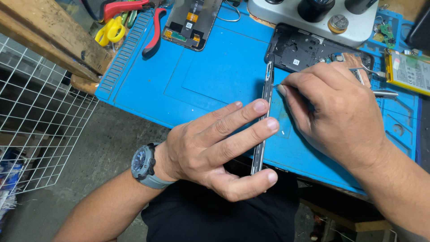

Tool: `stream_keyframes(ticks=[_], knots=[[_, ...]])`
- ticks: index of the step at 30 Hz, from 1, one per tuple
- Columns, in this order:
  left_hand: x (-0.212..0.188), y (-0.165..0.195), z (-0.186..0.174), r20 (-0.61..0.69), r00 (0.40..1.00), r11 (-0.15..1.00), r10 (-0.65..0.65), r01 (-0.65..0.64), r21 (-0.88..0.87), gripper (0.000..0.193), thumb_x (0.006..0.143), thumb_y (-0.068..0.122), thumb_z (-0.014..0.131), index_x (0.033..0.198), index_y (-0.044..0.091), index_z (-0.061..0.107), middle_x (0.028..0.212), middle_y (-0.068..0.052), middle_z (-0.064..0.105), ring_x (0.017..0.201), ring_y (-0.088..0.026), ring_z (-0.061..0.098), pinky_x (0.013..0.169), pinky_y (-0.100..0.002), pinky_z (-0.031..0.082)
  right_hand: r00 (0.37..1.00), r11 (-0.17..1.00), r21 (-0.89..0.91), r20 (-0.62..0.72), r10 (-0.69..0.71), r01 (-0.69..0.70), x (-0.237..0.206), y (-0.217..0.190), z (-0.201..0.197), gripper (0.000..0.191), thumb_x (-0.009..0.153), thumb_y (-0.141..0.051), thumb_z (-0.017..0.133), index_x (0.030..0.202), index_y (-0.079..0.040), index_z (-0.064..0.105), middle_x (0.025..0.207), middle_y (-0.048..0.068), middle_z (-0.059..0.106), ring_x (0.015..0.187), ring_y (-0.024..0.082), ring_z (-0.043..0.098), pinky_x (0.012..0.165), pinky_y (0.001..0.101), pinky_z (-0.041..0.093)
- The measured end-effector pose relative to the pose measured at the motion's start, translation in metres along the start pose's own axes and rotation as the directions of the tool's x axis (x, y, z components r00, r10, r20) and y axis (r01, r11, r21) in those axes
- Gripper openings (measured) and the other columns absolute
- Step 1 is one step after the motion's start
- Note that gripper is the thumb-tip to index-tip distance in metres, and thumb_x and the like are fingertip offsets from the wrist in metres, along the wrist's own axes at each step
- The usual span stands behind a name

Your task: The person disassembles a mobile phone frame and internal components, scrapes adhesive and debris along the inner side rails with a thin tool, and applies double-sided adhesive strip to the interior panel.

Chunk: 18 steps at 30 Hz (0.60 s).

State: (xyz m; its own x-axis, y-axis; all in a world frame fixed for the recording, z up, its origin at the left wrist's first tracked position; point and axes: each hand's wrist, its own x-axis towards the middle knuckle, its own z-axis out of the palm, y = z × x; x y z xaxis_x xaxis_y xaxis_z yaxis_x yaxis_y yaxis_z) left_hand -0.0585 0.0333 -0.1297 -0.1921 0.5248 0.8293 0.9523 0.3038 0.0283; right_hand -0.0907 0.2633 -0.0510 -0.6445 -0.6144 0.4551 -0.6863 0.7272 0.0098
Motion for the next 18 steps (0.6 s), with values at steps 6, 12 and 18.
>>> stream_keyframes(ticks=[6, 12, 18], knots=[[-0.0017, -0.0009, 0.0016, 0.0, 1.0, 1.0, 0.007, -0.007, 0.013, 0.038, 0.108, 0.021, 0.07, 0.138, 0.026, 0.046, 0.152, -0.021, 0.05, 0.141, -0.044, 0.059, 0.108, -0.05, 0.065, 1.0, 0.999, 0.02, -0.003, 0.025, -0.025, -0.0009, -0.0009, -0.0006, 0.012, 0.085, -0.003, 0.081, 0.09, -0.001, 0.071, 0.083, 0.01, 0.066, 0.074, 0.029, 0.063, 0.066, 0.0387, 0.05], [-0.0025, -0.0025, 0.0026, -0.004, 1.0, 1.0, 0.012, -0.012, 0.019, 0.038, 0.109, 0.018, 0.068, 0.139, 0.024, 0.045, 0.152, -0.023, 0.05, 0.141, -0.044, 0.058, 0.107, -0.049, 0.065, 1.0, 1.0, 0.005, 0.016, 0.027, -0.027, 0.0004, -0.0005, 0.0007, 0.011, 0.086, -0.005, 0.081, 0.091, -0.002, 0.072, 0.083, 0.009, 0.067, 0.075, 0.028, 0.064, 0.068, 0.0391, 0.05], [-0.0051, -0.0045, -0.0005, 0.018, 1.0, 1.0, 0.017, -0.017, 0.015, 0.04, 0.11, 0.015, 0.066, 0.142, 0.022, 0.043, 0.154, -0.022, 0.049, 0.143, -0.044, 0.058, 0.109, -0.048, 0.065, 0.998, 1.0, -0.011, 0.051, 0.026, -0.026, -0.0003, 0.0, 0.002, 0.012, 0.085, -0.006, 0.081, 0.092, -0.002, 0.073, 0.083, 0.008, 0.067, 0.075, 0.028, 0.064, 0.069, 0.0396, 0.049]])
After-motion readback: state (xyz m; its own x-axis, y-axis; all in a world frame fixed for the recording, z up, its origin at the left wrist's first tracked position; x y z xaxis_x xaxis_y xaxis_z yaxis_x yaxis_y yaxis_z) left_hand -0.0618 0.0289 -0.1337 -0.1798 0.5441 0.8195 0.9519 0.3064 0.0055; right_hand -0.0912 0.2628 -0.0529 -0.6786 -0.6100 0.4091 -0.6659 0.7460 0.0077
